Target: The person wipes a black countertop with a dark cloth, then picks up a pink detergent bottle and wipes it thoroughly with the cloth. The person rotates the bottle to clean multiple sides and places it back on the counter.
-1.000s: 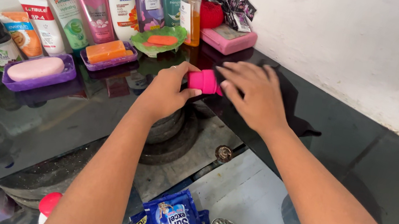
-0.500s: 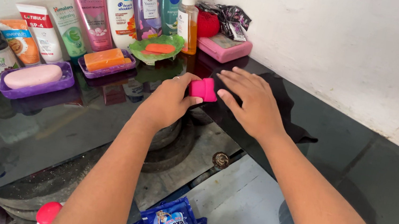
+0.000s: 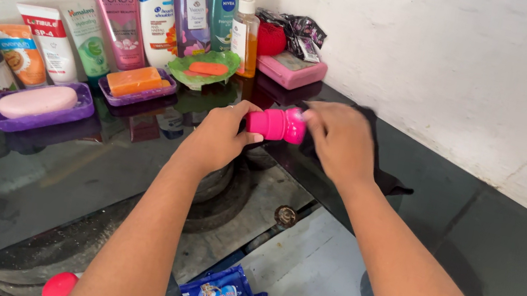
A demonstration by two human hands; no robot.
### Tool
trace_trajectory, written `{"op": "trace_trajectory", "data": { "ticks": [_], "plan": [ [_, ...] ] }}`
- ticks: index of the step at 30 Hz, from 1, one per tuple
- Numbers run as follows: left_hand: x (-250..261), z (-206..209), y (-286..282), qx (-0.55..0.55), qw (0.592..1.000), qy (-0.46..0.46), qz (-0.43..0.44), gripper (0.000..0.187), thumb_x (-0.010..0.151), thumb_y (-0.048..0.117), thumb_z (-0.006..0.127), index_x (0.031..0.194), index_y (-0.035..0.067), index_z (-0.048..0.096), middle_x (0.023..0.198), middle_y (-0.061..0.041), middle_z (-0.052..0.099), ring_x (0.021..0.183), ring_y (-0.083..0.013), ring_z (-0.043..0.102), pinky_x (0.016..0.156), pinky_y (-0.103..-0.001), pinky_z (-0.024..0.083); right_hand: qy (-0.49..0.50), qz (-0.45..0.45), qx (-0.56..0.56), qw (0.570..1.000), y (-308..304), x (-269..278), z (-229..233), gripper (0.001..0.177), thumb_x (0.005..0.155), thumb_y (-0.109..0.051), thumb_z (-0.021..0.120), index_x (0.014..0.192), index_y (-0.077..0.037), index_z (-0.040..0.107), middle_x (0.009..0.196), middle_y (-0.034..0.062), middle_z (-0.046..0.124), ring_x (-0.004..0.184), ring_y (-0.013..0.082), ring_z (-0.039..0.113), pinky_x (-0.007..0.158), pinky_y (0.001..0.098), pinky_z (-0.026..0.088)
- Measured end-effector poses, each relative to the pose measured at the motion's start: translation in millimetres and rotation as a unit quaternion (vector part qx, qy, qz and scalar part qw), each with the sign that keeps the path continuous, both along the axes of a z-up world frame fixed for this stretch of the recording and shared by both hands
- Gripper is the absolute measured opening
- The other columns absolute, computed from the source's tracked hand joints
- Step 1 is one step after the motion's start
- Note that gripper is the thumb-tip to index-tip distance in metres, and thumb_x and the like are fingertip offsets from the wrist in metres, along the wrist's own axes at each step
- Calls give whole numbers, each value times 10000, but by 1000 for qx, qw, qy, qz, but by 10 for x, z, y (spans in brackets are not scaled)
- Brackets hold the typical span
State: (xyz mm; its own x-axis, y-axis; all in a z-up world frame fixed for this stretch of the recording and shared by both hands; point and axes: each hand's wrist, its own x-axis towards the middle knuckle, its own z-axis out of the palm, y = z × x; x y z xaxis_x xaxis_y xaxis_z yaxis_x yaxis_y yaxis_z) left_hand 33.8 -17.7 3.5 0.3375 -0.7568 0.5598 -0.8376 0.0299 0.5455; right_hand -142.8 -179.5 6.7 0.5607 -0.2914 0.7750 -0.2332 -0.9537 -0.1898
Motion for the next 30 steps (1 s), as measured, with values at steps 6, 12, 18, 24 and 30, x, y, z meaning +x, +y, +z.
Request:
{"op": "trace_trajectory", "data": {
  "ticks": [6, 12, 18, 24, 30],
  "plan": [
    [26, -6, -7, -21, 999, 13, -32, 460, 781, 98, 823, 1195, 36, 630, 1061, -204, 739, 1049, -381, 705, 879, -434, 537, 21, 78, -39, 996, 137, -12, 89, 352, 1032, -332, 537, 1236, -126, 735, 1226, 68, 732, 1188, 266, 624, 1060, 468, 376],
    [-2, 30, 8, -13, 998, 48, -50, 442, 795, 95, 809, 1197, 49, 630, 1080, -179, 753, 1074, -336, 729, 901, -411, 549, -36, -130, 11, 991, 42, 47, 29, 324, 1062, -332, 517, 999, -112, 746, 1030, 73, 761, 1083, 277, 684, 1012, 458, 455],
    [10, 54, 21, 5, 998, 50, -35, 439, 802, 100, 814, 1202, 57, 640, 1078, -175, 756, 1055, -340, 718, 894, -413, 529, -44, -284, 244, 926, -167, 62, 33, 453, 1080, -447, 436, 1067, -102, 728, 1030, 172, 733, 987, 431, 666, 852, 560, 499],
    [86, -9, 6, -17, 996, 70, -44, 443, 790, 63, 801, 1204, 54, 641, 1067, -164, 755, 1040, -306, 736, 890, -384, 546, 16, -58, -1, 998, -16, 11, 12, 396, 1013, -457, 568, 1247, -175, 720, 1218, 73, 737, 1211, 298, 646, 1081, 516, 402],
    [95, 9, -2, -23, 995, 77, -52, 446, 787, 47, 803, 1203, 53, 643, 1082, -148, 759, 1035, -270, 739, 888, -366, 550, 77, 71, -78, 991, 146, -30, 91, 501, 922, -405, 683, 1387, -221, 649, 1401, 22, 630, 1289, 248, 553, 1121, 450, 330]
  ]
}}
